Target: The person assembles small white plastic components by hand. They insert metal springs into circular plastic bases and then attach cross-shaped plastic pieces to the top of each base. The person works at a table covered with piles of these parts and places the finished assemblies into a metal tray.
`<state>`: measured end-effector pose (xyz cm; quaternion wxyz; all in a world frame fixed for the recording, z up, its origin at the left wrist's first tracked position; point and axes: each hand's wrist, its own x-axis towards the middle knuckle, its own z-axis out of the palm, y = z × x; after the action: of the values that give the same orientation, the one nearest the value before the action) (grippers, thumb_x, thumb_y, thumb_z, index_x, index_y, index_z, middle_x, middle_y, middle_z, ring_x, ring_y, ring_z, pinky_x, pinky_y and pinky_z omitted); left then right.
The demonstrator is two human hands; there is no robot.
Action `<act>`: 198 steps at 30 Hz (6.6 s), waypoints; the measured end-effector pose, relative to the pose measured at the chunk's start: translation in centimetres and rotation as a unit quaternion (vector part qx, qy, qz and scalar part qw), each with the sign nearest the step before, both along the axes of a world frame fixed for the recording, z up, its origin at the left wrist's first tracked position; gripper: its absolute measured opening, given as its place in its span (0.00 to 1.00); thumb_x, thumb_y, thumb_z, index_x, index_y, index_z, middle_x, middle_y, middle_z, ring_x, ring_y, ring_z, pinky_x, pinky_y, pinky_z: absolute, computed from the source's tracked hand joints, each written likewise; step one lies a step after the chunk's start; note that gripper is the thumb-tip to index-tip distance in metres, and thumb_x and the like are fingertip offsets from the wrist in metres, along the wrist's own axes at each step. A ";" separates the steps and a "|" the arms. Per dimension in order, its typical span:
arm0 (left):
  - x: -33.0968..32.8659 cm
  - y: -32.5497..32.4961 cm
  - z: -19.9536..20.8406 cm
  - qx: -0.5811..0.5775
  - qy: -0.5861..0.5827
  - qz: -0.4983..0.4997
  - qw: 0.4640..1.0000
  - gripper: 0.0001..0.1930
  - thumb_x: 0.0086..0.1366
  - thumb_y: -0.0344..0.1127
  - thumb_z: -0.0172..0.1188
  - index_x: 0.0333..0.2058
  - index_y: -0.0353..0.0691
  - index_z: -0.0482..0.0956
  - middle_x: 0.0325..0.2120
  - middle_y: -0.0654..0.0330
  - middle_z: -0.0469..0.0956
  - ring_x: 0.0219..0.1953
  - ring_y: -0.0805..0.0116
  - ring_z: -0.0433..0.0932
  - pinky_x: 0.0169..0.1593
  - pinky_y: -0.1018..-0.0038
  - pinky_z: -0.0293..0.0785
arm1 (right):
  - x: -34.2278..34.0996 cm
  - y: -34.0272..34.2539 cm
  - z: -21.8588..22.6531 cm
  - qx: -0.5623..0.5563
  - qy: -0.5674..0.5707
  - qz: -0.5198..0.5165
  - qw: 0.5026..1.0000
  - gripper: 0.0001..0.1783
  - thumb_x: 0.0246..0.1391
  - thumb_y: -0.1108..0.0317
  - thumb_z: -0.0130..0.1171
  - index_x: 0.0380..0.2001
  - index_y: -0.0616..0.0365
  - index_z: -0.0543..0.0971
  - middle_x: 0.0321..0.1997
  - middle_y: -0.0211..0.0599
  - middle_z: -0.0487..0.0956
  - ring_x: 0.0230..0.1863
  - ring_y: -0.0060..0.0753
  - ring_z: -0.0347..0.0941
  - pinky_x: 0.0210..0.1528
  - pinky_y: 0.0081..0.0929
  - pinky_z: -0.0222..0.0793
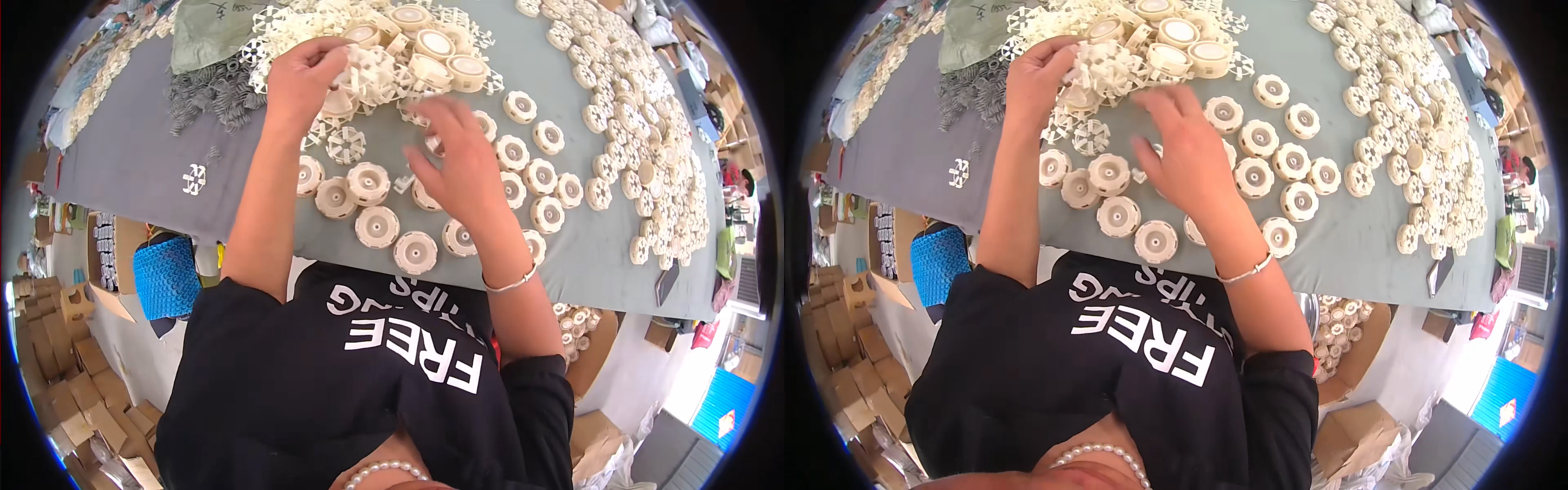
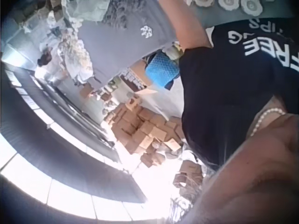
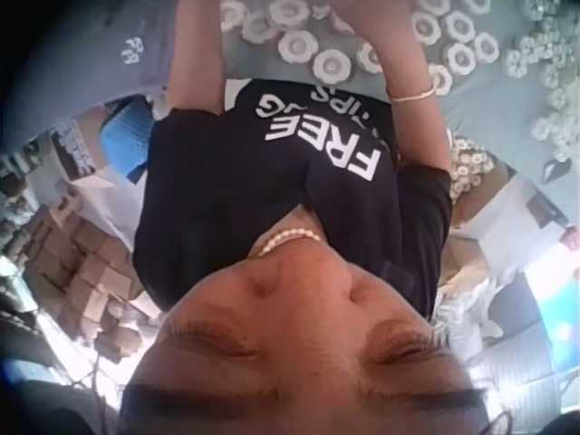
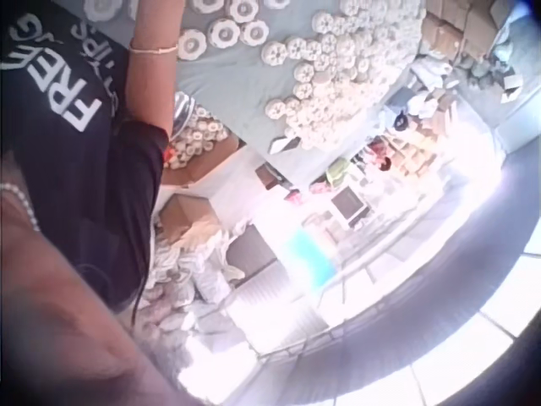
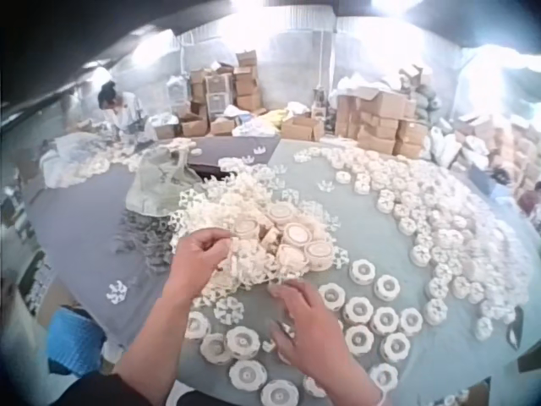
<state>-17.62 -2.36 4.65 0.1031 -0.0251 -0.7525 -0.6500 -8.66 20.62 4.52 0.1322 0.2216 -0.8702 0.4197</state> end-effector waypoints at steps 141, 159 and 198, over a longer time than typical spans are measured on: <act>23.1 0.9 -5.6 0.323 -0.354 -0.236 0.846 0.14 0.70 0.30 0.64 0.52 0.41 0.75 0.46 0.60 0.79 0.43 0.71 0.82 0.39 0.75 0.86 | 13.5 1.1 -3.0 -0.011 -0.113 -0.006 0.994 0.16 0.49 0.71 0.74 0.42 0.57 0.83 0.41 0.36 0.84 0.46 0.39 0.80 0.49 0.36 0.75; 22.7 -0.4 -5.8 0.422 -0.392 -0.231 0.785 0.12 0.73 0.41 0.56 0.48 0.40 0.75 0.34 0.59 0.78 0.27 0.77 0.75 0.22 0.79 0.73 | 12.7 -0.6 -2.7 -0.089 -0.043 0.010 0.995 0.13 0.48 0.78 0.73 0.38 0.57 0.84 0.43 0.39 0.82 0.44 0.39 0.81 0.47 0.30 0.78; 19.7 -2.2 -4.8 0.442 -0.442 -0.227 0.747 0.13 0.74 0.44 0.61 0.43 0.38 0.82 0.28 0.64 0.80 0.23 0.77 0.77 0.22 0.79 0.73 | 8.4 -2.5 -0.1 0.056 0.211 0.241 0.946 0.18 0.41 0.74 0.66 0.40 0.63 0.85 0.44 0.38 0.83 0.43 0.42 0.82 0.42 0.35 0.81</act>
<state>2.03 -4.56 -0.11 -0.3922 0.1433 -0.3145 -0.8525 -0.30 18.08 4.39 0.1947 0.5154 -0.7649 0.3338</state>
